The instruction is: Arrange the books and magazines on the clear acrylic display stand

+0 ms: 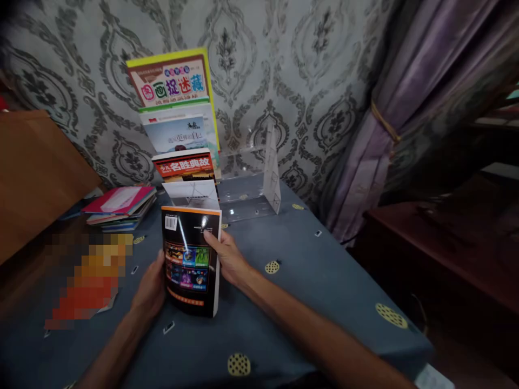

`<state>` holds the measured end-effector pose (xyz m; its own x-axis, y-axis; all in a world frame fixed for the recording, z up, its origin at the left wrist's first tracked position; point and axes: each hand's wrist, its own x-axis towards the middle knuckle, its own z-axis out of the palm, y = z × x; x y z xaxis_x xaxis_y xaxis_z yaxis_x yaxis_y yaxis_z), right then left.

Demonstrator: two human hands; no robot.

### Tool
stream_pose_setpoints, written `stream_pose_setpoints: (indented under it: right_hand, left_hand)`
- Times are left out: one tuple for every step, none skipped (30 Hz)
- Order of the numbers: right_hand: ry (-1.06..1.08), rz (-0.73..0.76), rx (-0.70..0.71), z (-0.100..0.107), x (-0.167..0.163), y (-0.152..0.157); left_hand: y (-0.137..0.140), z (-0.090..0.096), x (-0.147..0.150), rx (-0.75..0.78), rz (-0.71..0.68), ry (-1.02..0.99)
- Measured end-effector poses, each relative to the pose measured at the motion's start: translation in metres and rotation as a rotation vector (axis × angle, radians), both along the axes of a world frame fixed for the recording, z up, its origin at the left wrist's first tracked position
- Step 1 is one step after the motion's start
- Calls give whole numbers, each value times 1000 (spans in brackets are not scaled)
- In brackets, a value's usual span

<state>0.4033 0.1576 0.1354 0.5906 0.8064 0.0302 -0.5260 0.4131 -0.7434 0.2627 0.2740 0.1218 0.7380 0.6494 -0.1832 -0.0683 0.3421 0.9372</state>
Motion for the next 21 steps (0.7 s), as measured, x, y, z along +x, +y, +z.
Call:
stream_pose_setpoints:
  right_hand:
    - [6,-2,-5,-3,1,-2]
    - [10,-10,-9,-5,2,-3]
    - [16,-21,-13,-7,4,-4]
    - [24,-31,-15,-8,6,-5]
    - [31,-36,-17,-9,8,-5]
    - [37,-38,-21,-9,9,-5]
    - [41,-38,-29,-10,10,-5]
    - [43,-37,-40,-11,11,-4]
    - [45,-33,-54,-13,12,-4]
    - [50,-30,-71,-14,13,-3]
    - [60,-28,-89,-16,14,-3]
    - [74,-24,-104,-18,14,-2]
    - [87,-18,-117,-19,14,-2]
    - [96,-5,-123,-21,13,-1]
    - [94,16,-124,-22,13,-1]
    - [80,45,-120,-23,11,-1]
    - [55,78,-110,-24,10,-1]
    - [25,108,-95,-24,8,-1]
    - [-3,136,-76,-25,6,-1]
    - [-24,162,-55,-25,4,-1]
    - [-35,185,-35,-26,3,-1]
  left_hand:
    - [-1,-2,0,-34,-28,17]
    - [0,-4,-1,-48,-44,37]
    - [0,-4,0,-45,-48,53]
    - [1,-2,0,-29,-37,62]
    - [1,0,2,-6,-13,63]
    - [1,3,4,17,15,55]
    - [0,6,6,36,38,42]
    - [-1,9,8,45,49,27]
    - [-3,11,10,48,54,12]
    - [-5,12,12,48,57,-3]
    - [-7,13,14,45,59,-19]
    - [-8,12,15,39,63,-33]
    - [-8,11,16,32,70,-46]
    - [-8,9,16,28,84,-60]
    - [-7,6,17,26,101,-74]
    - [-6,4,17,26,122,-89]
    - [-3,1,17,28,149,-105]
    - [0,-1,17,31,180,-119]
    - [2,-3,18,30,210,-128]
    - [5,-4,18,25,235,-131]
    - [8,-5,18,12,252,-128]
